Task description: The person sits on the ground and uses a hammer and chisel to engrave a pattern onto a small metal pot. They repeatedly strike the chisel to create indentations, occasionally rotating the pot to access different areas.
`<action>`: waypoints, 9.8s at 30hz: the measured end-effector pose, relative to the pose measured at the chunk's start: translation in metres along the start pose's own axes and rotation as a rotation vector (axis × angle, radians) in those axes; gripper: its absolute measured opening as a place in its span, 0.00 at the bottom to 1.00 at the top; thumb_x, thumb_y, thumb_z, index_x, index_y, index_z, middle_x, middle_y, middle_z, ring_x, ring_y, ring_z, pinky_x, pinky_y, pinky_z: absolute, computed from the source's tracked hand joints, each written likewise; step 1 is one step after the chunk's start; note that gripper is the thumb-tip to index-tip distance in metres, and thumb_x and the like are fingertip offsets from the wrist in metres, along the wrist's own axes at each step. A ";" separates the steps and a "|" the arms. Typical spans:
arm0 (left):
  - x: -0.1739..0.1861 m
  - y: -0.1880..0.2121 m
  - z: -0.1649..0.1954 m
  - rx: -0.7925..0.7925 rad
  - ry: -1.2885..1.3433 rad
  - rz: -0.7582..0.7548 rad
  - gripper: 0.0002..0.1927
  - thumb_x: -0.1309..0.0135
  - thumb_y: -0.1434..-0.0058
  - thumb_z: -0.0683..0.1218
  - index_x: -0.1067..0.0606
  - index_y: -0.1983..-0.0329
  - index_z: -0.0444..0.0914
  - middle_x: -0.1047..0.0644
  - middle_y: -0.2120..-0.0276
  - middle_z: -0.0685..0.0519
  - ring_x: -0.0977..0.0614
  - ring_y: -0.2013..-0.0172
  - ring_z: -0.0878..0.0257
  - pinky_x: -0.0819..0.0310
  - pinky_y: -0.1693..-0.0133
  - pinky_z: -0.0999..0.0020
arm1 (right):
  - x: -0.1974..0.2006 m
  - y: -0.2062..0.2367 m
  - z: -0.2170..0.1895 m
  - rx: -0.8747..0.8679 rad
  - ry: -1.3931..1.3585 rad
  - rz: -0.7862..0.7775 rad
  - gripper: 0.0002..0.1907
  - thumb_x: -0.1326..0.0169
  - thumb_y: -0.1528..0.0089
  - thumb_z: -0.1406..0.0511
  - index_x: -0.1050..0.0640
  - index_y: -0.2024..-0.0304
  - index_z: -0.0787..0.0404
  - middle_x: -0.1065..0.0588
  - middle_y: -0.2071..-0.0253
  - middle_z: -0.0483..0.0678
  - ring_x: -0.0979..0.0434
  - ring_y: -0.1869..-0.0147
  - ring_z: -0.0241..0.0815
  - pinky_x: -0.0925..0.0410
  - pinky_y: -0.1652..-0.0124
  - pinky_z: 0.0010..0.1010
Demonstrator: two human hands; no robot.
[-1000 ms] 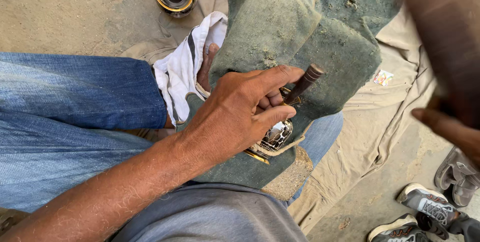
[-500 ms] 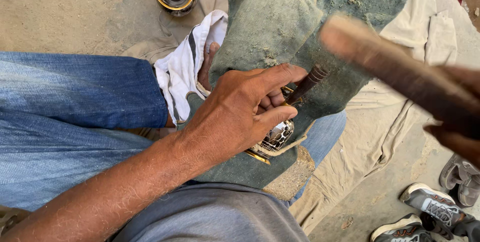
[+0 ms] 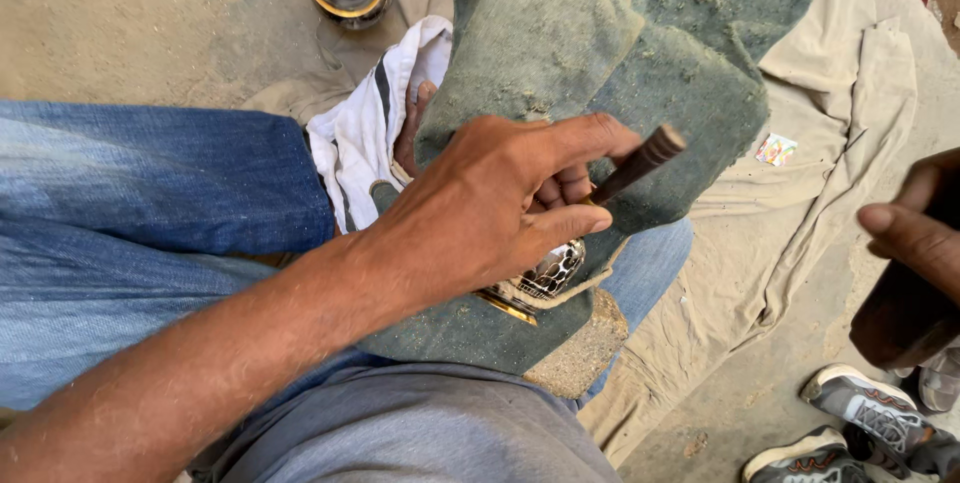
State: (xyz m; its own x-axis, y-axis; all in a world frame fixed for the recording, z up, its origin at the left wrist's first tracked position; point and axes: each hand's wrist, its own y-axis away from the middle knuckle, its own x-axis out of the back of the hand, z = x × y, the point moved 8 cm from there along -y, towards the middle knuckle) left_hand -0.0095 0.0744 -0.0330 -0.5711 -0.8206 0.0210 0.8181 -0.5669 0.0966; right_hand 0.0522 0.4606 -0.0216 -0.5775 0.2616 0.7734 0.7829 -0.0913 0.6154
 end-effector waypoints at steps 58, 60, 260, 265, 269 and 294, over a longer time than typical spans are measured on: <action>-0.012 -0.012 0.004 -0.037 -0.139 -0.182 0.25 0.35 0.44 0.42 0.26 0.43 0.44 0.18 0.72 0.52 0.14 0.72 0.60 0.21 0.69 0.62 | -0.010 0.063 0.025 -0.183 -0.020 0.045 0.27 0.35 0.40 0.60 0.25 0.42 0.65 0.23 0.59 0.59 0.20 0.60 0.49 0.25 0.57 0.41; -0.013 -0.013 0.005 -0.086 -0.150 -0.173 0.25 0.35 0.43 0.42 0.26 0.42 0.44 0.17 0.71 0.52 0.14 0.71 0.60 0.20 0.68 0.62 | -0.013 0.070 0.018 -0.201 -0.031 0.042 0.25 0.35 0.40 0.62 0.25 0.43 0.65 0.24 0.60 0.59 0.20 0.62 0.49 0.24 0.59 0.42; -0.007 0.059 -0.008 0.315 0.030 0.037 0.17 0.35 0.41 0.41 0.20 0.49 0.35 0.20 0.65 0.52 0.19 0.64 0.69 0.18 0.64 0.75 | -0.169 -0.063 -0.164 0.087 -0.983 0.041 0.18 0.51 0.32 0.67 0.24 0.45 0.75 0.21 0.48 0.58 0.22 0.48 0.49 0.27 0.52 0.37; -0.017 0.043 0.012 0.135 -0.143 -0.071 0.18 0.35 0.39 0.43 0.21 0.47 0.38 0.19 0.62 0.56 0.16 0.63 0.71 0.15 0.63 0.77 | -0.157 -0.025 -0.144 -0.076 -1.276 0.239 0.24 0.47 0.34 0.70 0.33 0.36 0.69 0.21 0.47 0.54 0.21 0.50 0.45 0.26 0.53 0.34; -0.022 0.035 0.015 0.098 -0.175 -0.124 0.20 0.34 0.40 0.44 0.22 0.44 0.40 0.18 0.65 0.55 0.16 0.65 0.69 0.15 0.64 0.74 | -0.156 0.049 -0.113 0.039 -1.668 0.499 0.38 0.40 0.40 0.76 0.39 0.29 0.64 0.21 0.51 0.50 0.20 0.54 0.40 0.26 0.54 0.30; -0.029 0.055 0.019 -0.068 -0.388 0.067 0.26 0.38 0.33 0.47 0.31 0.34 0.45 0.23 0.66 0.52 0.18 0.67 0.62 0.19 0.66 0.68 | -0.008 0.069 -0.086 -0.006 0.010 0.205 0.20 0.36 0.42 0.75 0.23 0.47 0.66 0.25 0.67 0.54 0.24 0.70 0.41 0.30 0.70 0.32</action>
State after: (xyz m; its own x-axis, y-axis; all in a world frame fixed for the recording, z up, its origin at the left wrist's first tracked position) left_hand 0.0505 0.0685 -0.0090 -0.4888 -0.7747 0.4010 0.8494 -0.5274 0.0165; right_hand 0.0908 0.3695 0.0278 -0.4084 0.2278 0.8839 0.8827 -0.1479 0.4460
